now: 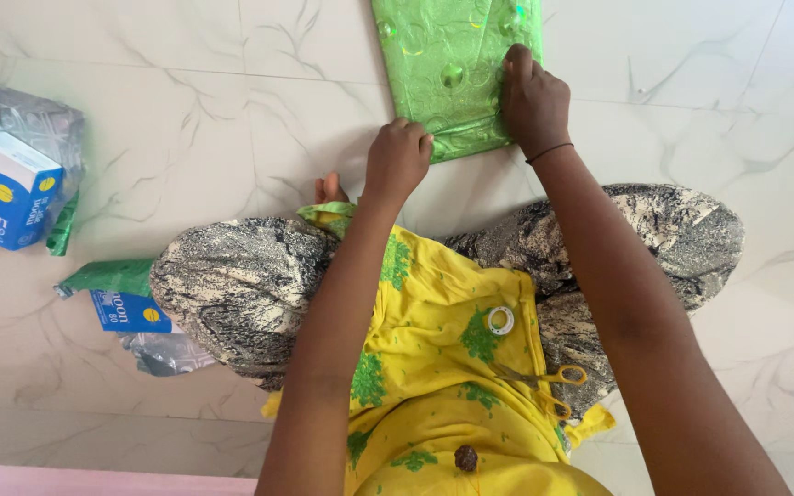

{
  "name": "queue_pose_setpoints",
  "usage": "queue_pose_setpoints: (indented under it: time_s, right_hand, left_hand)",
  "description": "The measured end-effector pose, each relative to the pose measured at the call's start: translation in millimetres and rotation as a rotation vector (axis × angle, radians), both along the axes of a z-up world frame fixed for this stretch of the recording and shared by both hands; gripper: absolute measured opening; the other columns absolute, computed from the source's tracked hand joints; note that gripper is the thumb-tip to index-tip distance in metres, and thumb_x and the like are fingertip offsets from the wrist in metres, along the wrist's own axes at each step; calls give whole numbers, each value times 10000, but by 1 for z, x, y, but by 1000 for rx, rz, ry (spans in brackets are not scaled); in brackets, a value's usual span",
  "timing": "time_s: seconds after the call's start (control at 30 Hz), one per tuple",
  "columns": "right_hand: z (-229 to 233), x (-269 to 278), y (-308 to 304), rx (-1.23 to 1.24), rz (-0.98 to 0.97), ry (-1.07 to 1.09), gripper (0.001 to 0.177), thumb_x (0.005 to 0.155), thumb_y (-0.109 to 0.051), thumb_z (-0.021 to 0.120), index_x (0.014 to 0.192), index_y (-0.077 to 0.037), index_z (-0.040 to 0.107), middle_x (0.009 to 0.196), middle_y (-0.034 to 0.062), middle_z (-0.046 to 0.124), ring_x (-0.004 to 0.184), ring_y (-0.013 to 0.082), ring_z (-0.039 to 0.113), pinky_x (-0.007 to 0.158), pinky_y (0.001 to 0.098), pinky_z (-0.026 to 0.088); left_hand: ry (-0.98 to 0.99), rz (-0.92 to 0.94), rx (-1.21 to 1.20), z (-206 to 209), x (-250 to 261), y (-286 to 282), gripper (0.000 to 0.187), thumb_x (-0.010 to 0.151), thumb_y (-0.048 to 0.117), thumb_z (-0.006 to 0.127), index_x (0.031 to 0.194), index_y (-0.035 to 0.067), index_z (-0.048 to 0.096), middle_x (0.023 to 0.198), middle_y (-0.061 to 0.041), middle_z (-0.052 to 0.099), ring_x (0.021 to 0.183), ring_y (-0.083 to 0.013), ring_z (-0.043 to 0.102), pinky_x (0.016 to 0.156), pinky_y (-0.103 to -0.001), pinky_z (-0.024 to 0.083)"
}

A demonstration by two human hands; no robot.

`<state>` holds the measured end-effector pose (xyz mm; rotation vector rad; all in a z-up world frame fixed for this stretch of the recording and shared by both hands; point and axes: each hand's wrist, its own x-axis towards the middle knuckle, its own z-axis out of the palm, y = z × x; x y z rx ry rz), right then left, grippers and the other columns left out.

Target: The person wraps a rectangular box with green bubble wrap, folding the edges and securing them with clear tape. They use scissors to cut the tape and smooth the wrap over the box.

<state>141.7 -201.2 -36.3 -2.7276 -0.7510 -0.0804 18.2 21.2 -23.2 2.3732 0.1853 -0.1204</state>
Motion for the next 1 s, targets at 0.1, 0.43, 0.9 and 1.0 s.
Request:
queue_pose_setpoints:
  time_s: [0.1,0.43,0.9,1.0]
  right_hand:
    - [1,-3,1,4,-15,21,119,1148,-164,498,1233,-82,487,879,125,690,653,349,671,530,459,501]
    - [3,-2,6,-110,-24,-61,130,1128,-186,528,1209,-85,516,961,111,653,724,299,698,556,421,534]
    - [7,-2,0,2,7,-59,57,1147,-126,527,1169,-79,501,958,124,653,723,317,679,581,432,527]
    - [7,-3,0,-7,-2,-51,59,1150,-130,528,1167,-82,497,955,122,651,717,320,676,575,439,523]
  left_hand:
    - [62,80,34,1,0,-4,236,876,253,711,747,61,664,865,-136,678,846,-345,678,691,-500,550]
    - [-5,70,8,19,7,9,183,793,236,796,796,119,656,875,-36,601,863,-267,617,702,-441,497]
    - [-441,-475,420,18,3,32,29,879,147,688,904,148,674,970,-8,557,990,-195,546,897,-355,436]
    - [-480,-404,332,17,1,25,193,877,294,707,889,103,679,921,-35,556,934,-225,537,863,-408,425]
